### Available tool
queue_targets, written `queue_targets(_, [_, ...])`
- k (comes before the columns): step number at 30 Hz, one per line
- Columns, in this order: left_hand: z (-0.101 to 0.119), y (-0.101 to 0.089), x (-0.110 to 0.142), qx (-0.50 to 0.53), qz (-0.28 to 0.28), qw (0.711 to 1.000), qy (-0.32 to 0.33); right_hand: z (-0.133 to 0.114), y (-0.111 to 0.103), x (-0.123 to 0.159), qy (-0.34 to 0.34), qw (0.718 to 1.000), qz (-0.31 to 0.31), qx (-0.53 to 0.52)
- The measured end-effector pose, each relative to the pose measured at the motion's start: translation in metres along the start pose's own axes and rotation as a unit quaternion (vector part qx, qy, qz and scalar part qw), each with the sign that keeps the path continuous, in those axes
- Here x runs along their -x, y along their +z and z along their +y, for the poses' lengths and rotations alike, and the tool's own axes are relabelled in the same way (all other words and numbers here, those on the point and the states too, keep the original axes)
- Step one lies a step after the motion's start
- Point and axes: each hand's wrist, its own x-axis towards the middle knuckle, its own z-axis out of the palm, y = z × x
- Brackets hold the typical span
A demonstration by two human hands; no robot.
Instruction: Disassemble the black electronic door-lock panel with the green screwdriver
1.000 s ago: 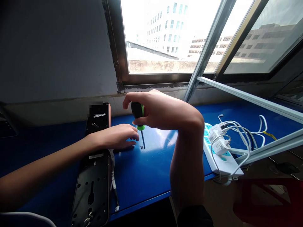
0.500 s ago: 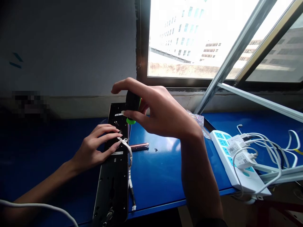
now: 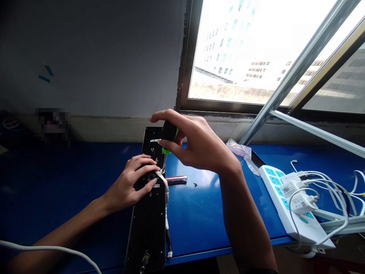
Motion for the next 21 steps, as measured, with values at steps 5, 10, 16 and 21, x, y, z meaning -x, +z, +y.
queue_targets(5, [0.0006, 0.0027, 0.0027, 0.001, 0.011, 1.000, 0.002, 0.0014, 0.0016, -0.0003, -0.001, 1.000, 0.000, 0.003])
queue_targets(10, [0.0006, 0.0072, 0.0044, 0.018, 0.036, 0.999, -0.015, -0.0005, -0.0001, 0.0017, 0.001, 1.000, -0.012, 0.000])
queue_targets(16, [-0.0023, 0.0094, 0.0053, 0.043, 0.056, 0.997, -0.007, -0.0080, -0.0026, 0.0039, -0.007, 0.999, -0.021, 0.032])
queue_targets(21, [-0.0022, 0.0098, 0.0069, 0.036, 0.059, 0.998, -0.010, -0.0068, 0.0059, 0.0000, -0.001, 0.998, 0.009, 0.058])
